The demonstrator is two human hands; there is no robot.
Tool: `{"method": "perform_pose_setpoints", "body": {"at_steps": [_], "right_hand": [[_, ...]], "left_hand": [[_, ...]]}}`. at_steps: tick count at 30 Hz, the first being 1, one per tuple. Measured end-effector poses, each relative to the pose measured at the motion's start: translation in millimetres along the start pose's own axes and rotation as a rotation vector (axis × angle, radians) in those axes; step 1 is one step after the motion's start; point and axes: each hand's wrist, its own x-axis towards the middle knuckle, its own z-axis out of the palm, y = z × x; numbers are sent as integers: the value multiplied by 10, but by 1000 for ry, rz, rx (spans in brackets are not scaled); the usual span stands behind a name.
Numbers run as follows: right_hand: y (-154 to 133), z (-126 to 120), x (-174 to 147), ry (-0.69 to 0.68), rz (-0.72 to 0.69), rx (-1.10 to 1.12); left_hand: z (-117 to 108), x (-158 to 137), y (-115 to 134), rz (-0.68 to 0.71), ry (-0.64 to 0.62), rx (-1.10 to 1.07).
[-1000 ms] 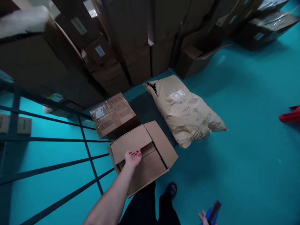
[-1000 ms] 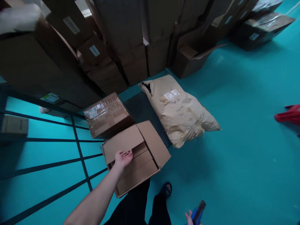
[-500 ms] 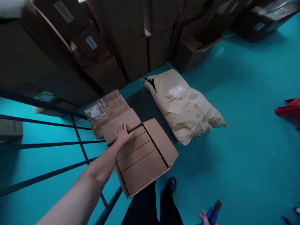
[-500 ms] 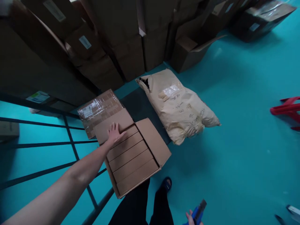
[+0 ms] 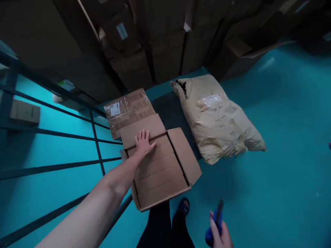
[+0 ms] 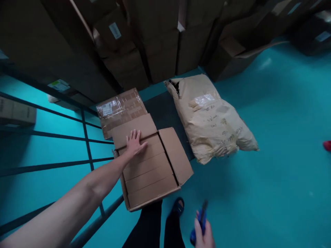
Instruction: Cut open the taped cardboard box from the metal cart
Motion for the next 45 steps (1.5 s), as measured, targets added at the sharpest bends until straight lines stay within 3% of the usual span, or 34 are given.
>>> {"method": "perform_pose_setpoints", "body": {"at_steps": [3, 5, 8, 13, 17, 23, 27, 31, 35, 41, 45], "right_hand": [[-477, 476, 566, -108, -332, -35], [-733, 834, 901, -63, -519, -86], [-809, 1267, 1147, -27, -551, -206], [-498, 1548, 1068, 181, -474, -436], [-323, 1541, 1084, 239, -566, -459], [138, 1405, 1250, 249, -688, -299], [289, 1337, 1304, 235, -749, -224], [53, 1381, 1243, 189, -701, -292], [-301, 1461, 1120, 142, -644, -384], [-580, 1548, 983, 169, -617, -431], [-810, 1588, 1017, 153, -554, -452]], "left_hand": [[-100, 17, -166, -36, 44, -104], [-163, 6, -356, -245, 153, -160], [-178, 1, -665, -588, 286, -172], [-3, 30, -952, -790, 174, -212], [14, -148, -946, -759, 69, -236], [-134, -579, -732, -726, 60, -164], [-111, -642, -705, -609, -98, -93], [-73, -436, -787, -551, -179, -50], [-38, -193, -887, -537, -182, -30], [-45, -214, -984, -481, -72, -45], [-209, -317, -715, -445, 64, 26]]}}
